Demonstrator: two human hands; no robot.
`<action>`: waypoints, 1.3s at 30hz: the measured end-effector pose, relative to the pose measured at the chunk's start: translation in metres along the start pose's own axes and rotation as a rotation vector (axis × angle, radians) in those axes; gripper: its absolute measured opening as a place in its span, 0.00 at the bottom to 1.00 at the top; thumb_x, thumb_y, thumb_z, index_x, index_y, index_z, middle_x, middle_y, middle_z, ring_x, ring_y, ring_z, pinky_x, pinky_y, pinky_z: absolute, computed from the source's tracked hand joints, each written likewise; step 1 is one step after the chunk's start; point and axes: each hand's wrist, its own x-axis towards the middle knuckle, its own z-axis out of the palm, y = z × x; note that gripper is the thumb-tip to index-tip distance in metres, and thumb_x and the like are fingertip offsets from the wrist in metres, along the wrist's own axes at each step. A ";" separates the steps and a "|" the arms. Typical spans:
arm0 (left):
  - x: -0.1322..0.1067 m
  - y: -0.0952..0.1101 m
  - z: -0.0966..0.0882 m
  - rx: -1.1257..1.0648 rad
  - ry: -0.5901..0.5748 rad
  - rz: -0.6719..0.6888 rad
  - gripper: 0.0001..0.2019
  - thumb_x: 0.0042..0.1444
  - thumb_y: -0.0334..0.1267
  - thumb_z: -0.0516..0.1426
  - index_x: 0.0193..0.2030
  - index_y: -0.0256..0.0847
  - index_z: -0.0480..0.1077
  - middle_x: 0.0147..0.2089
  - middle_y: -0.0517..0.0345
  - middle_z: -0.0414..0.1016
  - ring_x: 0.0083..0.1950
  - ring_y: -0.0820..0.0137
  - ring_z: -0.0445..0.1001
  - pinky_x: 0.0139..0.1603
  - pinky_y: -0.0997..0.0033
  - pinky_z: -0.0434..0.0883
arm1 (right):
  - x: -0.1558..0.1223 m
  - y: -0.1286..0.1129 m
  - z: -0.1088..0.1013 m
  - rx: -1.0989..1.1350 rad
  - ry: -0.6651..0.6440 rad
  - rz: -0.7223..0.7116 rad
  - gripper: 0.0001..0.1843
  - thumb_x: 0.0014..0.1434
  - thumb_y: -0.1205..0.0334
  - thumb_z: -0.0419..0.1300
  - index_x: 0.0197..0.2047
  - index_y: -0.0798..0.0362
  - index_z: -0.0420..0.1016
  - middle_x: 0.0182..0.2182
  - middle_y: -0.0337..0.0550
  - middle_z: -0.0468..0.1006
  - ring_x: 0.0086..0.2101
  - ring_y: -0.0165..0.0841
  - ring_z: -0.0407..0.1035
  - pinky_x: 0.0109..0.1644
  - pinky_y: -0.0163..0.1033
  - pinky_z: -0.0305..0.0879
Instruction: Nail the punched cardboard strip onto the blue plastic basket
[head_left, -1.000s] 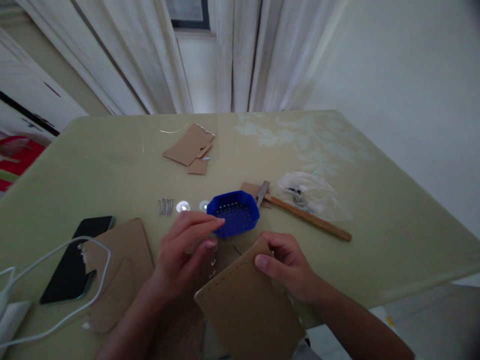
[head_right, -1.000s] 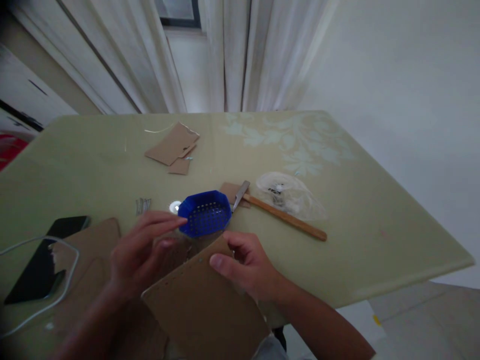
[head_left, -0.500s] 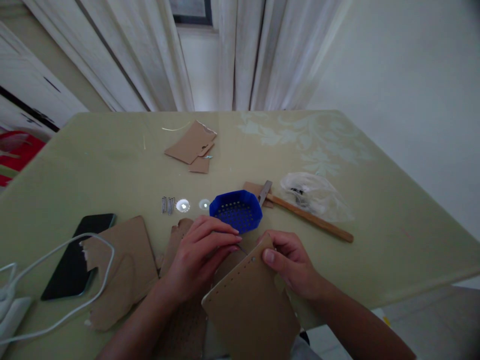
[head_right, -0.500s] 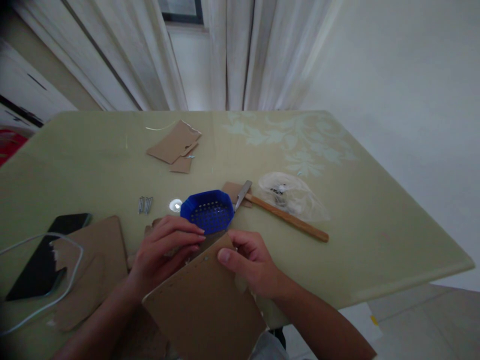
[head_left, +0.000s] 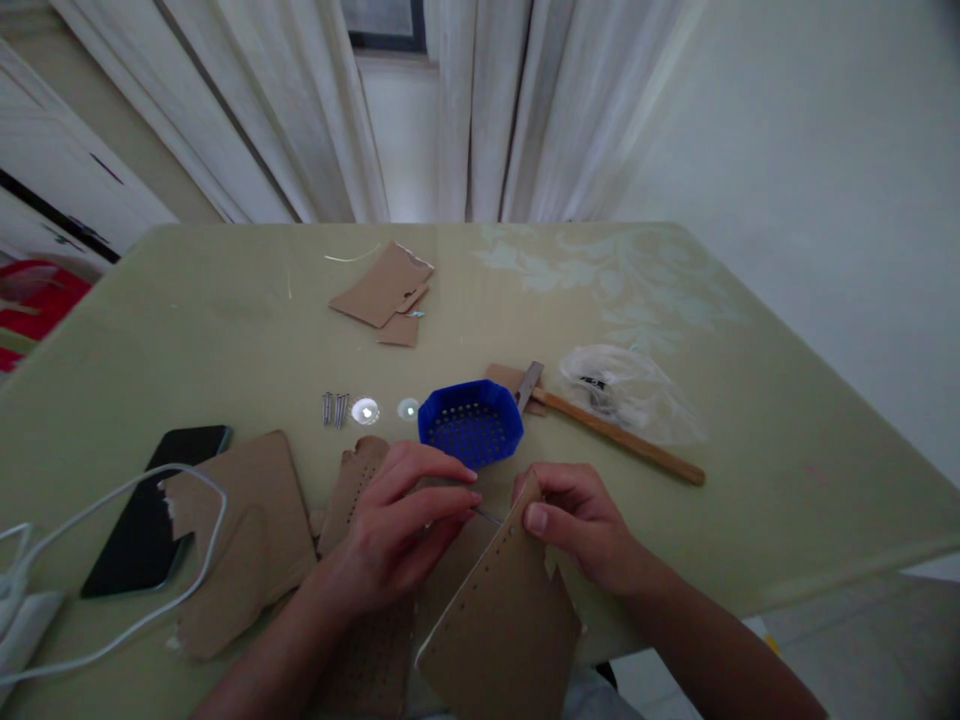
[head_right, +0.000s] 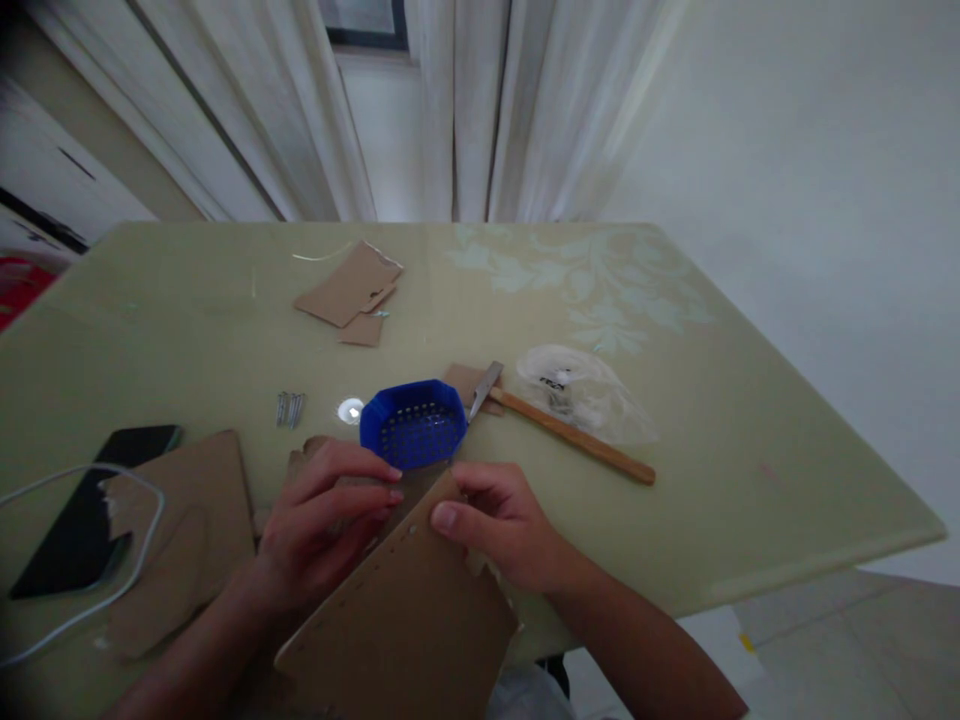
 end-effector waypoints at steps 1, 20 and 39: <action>0.000 0.001 0.000 -0.002 0.004 0.003 0.11 0.70 0.26 0.60 0.54 0.43 0.79 0.53 0.48 0.82 0.52 0.64 0.79 0.53 0.62 0.77 | 0.000 -0.001 -0.001 -0.009 -0.006 0.008 0.22 0.67 0.44 0.72 0.32 0.53 0.80 0.24 0.36 0.71 0.25 0.27 0.62 0.29 0.32 0.62; 0.006 -0.004 -0.014 -0.095 0.075 -0.106 0.11 0.74 0.35 0.63 0.58 0.48 0.83 0.48 0.52 0.86 0.48 0.64 0.82 0.50 0.63 0.78 | 0.002 0.002 0.005 -0.125 0.046 0.068 0.24 0.68 0.43 0.70 0.32 0.53 0.76 0.24 0.33 0.67 0.24 0.26 0.57 0.26 0.31 0.54; 0.007 0.028 -0.018 0.081 0.089 0.085 0.09 0.74 0.31 0.62 0.54 0.46 0.82 0.46 0.58 0.89 0.47 0.65 0.84 0.50 0.62 0.81 | 0.007 0.008 0.003 -0.295 0.227 -0.160 0.23 0.69 0.44 0.70 0.31 0.53 0.77 0.23 0.34 0.70 0.23 0.26 0.60 0.25 0.32 0.56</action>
